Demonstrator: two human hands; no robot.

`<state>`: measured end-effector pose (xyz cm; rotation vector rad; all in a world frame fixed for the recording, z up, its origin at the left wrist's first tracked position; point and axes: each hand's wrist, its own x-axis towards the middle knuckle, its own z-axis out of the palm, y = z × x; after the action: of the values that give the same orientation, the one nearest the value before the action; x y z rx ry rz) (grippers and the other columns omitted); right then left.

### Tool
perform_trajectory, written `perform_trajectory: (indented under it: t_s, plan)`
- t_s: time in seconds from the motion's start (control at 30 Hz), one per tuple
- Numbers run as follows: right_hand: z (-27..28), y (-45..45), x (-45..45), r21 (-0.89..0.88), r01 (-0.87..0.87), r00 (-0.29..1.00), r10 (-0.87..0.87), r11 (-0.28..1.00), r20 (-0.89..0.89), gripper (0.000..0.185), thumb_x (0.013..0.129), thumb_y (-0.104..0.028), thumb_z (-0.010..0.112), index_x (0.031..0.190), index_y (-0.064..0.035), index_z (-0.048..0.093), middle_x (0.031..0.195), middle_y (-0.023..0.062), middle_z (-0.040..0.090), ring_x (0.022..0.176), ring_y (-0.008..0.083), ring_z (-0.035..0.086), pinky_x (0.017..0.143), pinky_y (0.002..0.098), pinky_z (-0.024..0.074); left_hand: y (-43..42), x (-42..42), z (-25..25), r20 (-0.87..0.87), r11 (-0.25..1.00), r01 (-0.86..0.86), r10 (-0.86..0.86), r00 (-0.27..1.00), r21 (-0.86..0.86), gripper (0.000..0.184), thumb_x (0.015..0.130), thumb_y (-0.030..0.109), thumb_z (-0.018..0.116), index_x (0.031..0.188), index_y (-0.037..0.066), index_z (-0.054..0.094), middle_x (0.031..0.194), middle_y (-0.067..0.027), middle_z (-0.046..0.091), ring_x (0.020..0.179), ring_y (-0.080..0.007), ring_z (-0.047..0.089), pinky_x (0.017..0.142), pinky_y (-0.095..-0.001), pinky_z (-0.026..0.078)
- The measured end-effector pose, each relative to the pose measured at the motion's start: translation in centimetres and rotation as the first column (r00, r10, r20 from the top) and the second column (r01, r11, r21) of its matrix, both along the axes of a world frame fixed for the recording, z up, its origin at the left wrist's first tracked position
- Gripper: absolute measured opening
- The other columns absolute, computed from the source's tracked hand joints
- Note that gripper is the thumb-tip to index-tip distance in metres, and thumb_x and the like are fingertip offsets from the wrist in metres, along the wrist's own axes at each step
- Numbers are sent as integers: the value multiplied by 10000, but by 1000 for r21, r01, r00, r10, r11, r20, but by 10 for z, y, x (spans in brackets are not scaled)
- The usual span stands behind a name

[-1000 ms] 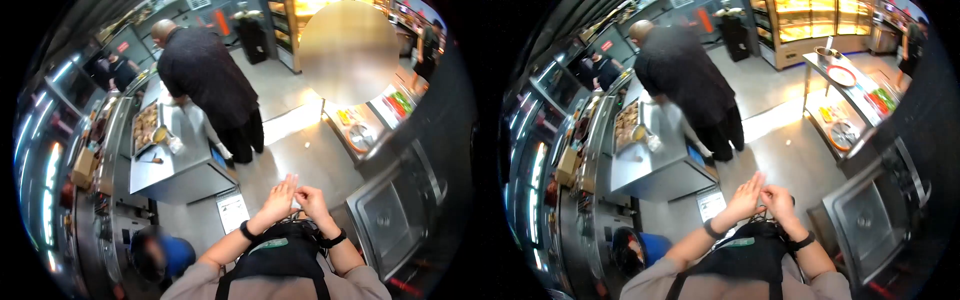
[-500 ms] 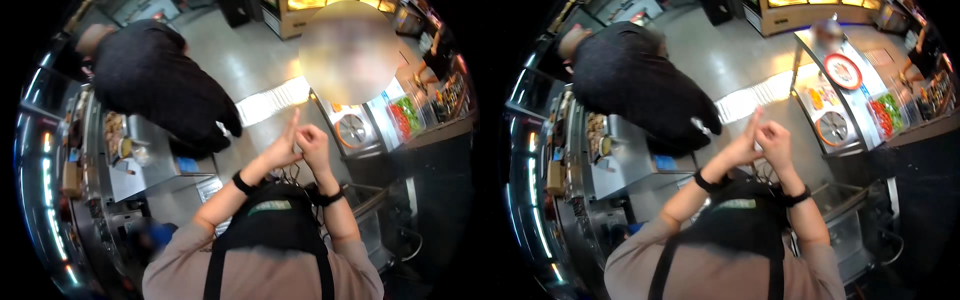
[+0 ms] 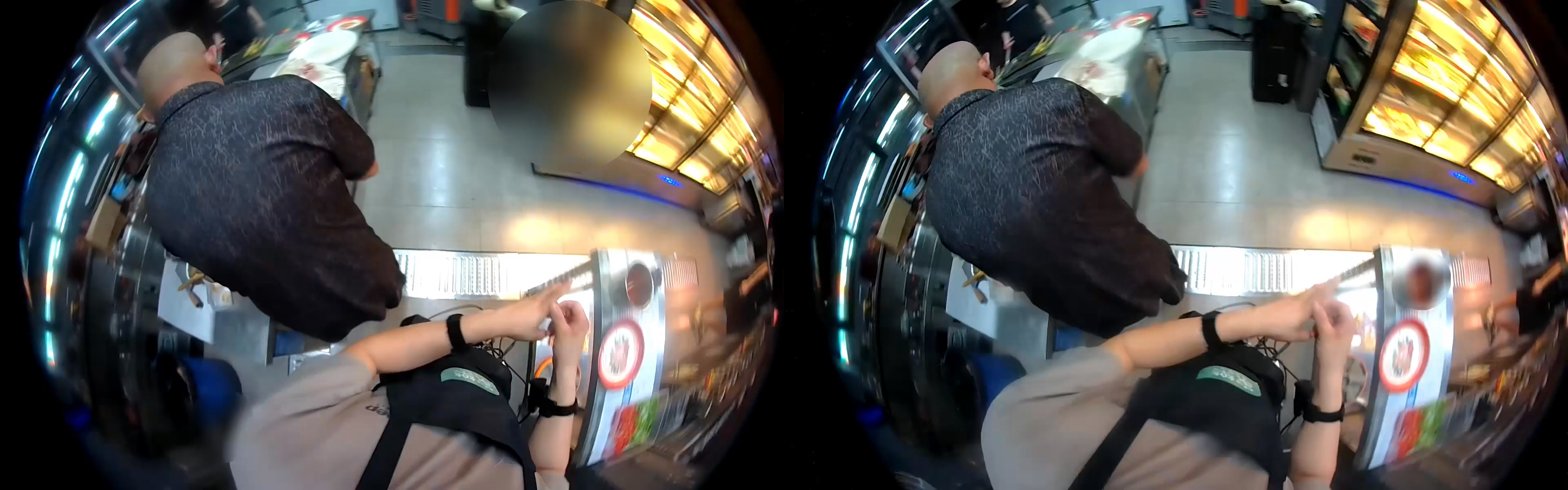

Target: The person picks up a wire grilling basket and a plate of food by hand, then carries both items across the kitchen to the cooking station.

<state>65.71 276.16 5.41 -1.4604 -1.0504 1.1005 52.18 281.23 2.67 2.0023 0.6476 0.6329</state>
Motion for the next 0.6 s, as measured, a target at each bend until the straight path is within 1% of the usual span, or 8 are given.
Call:
perform_trajectory:
  t_s: [0.1, 0.13, 0.33, 0.4, 0.43, 0.5, 0.53, 0.6]
  plan:
    - [-23, 70, 20, -56, -26, 980, 14, 998, -200, 96, 890, -89, 629, 869, -37, 550, 646, 1, 538, 488, 58, 463, 433, 187, 340, 72, 8, 0, -38, 989, 54, -60, 997, -140, 1106, 675, 61, 714, 1498, 59, -25, 1477, -288, 213, 1144, -419, 529, 883, -400, 511]
    - [-35, 95, 27, -36, -65, 964, 54, 997, -259, 96, 898, -101, 624, 873, -40, 554, 655, 9, 553, 485, 63, 467, 437, 185, 341, 93, 9, -7, 16, 1000, 15, -15, 1000, -23, 1000, 721, 59, 679, 1494, 28, 46, 1346, -294, 384, 1049, -394, 573, 863, -397, 506]
    - [-81, 277, 37, -81, -181, 938, 147, 980, -315, 112, 924, -124, 590, 897, -24, 548, 701, 56, 606, 486, 78, 482, 453, 200, 375, 278, -11, -3, -112, 974, 143, -164, 980, -173, 1008, 738, 101, 676, 1505, 55, 23, 1360, -264, 385, 1082, -391, 564, 893, -395, 488]
    - [-86, 344, 44, -76, -212, 939, 181, 974, -293, 102, 931, -121, 583, 887, -32, 562, 681, 59, 611, 460, 79, 476, 431, 202, 371, 348, -11, -51, 17, 986, 95, -98, 995, 136, 858, 811, 238, 687, 1489, 74, 187, 1266, -241, 502, 1027, -375, 577, 920, -392, 455]
    - [-93, 376, 53, -82, -247, 950, 224, 966, -220, 96, 927, -114, 583, 880, -33, 564, 676, 58, 613, 458, 78, 479, 428, 203, 373, 385, -24, -43, -160, 967, 164, -197, 967, -197, 635, 834, 281, 675, 1365, 52, 412, 1178, -202, 589, 1009, -339, 595, 873, -389, 472]
    - [-106, 449, 62, -121, -306, 952, 302, 944, -49, 79, 915, -87, 586, 862, -32, 567, 661, 55, 615, 460, 76, 487, 427, 205, 383, 450, -56, -40, -386, 945, 101, -223, 895, -313, 426, 849, 297, 669, 1168, 34, 564, 1055, -165, 654, 974, -299, 619, 826, -378, 484]
    - [-105, 483, 65, -158, -334, 942, 334, 929, -26, 58, 909, -62, 581, 865, -27, 566, 654, 54, 613, 463, 78, 493, 427, 208, 392, 468, -78, -59, -362, 964, -65, -33, 932, -257, 319, 815, 309, 636, 966, 28, 655, 893, -150, 689, 813, -274, 652, 719, -385, 500]
    - [-118, 554, 73, -145, -398, 914, 404, 906, 19, 50, 901, -49, 584, 861, -23, 567, 657, 58, 613, 467, 82, 503, 428, 208, 402, 507, -122, -62, -523, 918, -309, 142, 840, -247, 339, 844, 357, 620, 945, 37, 664, 883, -154, 687, 806, -292, 648, 704, -401, 492]
